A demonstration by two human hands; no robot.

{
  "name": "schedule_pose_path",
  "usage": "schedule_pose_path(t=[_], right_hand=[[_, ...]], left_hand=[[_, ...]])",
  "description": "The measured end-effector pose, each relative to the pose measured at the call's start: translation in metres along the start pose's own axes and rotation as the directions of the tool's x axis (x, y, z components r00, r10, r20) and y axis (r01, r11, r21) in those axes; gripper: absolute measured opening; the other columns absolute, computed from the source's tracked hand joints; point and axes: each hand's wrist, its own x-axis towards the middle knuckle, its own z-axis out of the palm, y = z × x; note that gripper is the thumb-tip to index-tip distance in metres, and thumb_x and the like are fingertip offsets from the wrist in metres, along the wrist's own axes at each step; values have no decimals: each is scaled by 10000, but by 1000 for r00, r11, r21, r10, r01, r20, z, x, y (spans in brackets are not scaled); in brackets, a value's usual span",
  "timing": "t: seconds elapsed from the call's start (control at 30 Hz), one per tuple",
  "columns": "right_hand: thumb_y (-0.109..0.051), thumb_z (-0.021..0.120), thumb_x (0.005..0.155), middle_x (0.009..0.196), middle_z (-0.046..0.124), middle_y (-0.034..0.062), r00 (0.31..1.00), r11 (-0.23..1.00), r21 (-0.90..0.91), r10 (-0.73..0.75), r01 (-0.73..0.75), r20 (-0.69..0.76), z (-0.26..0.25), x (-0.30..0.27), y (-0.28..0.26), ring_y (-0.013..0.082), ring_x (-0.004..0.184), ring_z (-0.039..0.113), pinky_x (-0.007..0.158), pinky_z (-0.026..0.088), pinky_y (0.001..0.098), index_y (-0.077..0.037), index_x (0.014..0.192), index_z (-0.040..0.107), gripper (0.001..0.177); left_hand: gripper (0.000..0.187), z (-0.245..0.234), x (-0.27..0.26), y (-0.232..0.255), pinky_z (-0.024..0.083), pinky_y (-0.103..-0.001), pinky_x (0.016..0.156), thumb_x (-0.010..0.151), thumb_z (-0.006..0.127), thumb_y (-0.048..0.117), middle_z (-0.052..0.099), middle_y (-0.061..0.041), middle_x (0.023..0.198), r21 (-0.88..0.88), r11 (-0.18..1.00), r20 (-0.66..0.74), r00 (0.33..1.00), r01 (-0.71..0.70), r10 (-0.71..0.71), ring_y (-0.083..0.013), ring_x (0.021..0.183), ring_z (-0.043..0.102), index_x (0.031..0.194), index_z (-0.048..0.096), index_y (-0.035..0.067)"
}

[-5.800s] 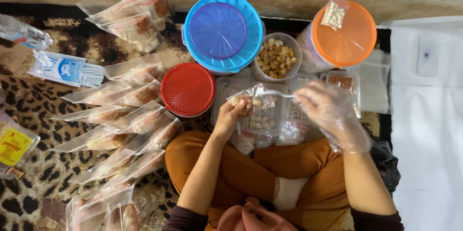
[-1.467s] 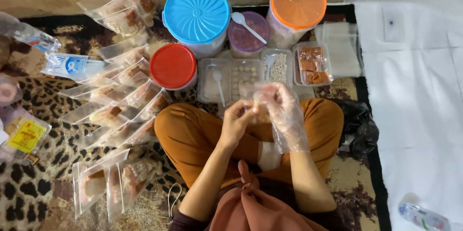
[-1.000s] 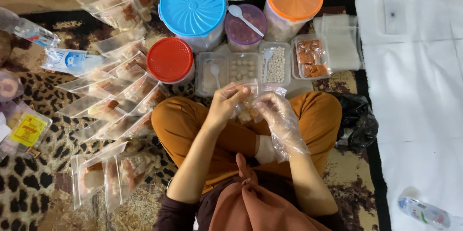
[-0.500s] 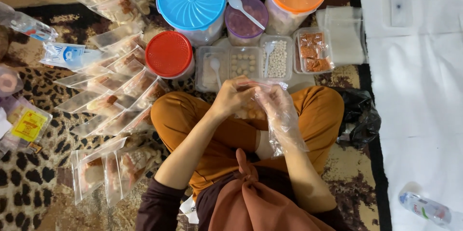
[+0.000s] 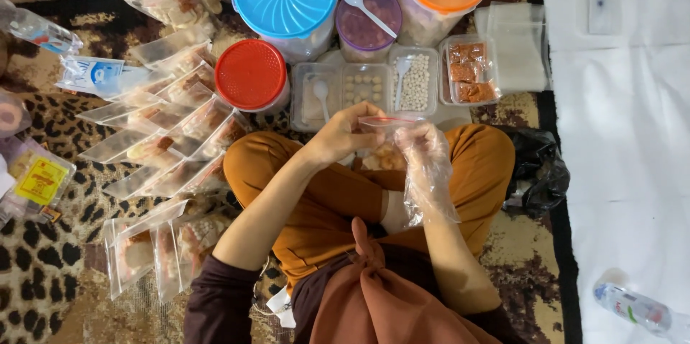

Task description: Packaging snacks into small plastic bags using a spoon.

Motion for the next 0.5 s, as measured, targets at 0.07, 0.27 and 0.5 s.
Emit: schedule_pose_path(t=[0.07,0.27,0.5], right_hand=[[-146,793,911,768,544,1,1000,999,39,29,-29,8,1,1,-1,54,758,473,666,422,222,-95,782,613,227],[-163,754,933,721,523,-21,998,996,62,57,-58,22,2,1,-10,26,703,449,609,361,161,-113,764,602,233],[-267,750,947,956,584,148,946,994,-42,108,-100,304,-4,-8,-20,238,848,603,731,535,300,-53,1111,599,308]], left_hand=[[351,-3,3,-4,540,-214,669,788,830,39,710,-60,817,26,998,-41,998,-53,54,-104,724,686,1113,698,57],[339,3,-6,26,516,-193,679,818,840,128,755,-35,835,172,983,-68,995,-65,77,-61,714,663,1137,726,118],[333,5,-9,21,565,-272,754,846,823,172,748,-8,851,468,876,-251,932,-119,260,-110,765,713,1155,747,269]])
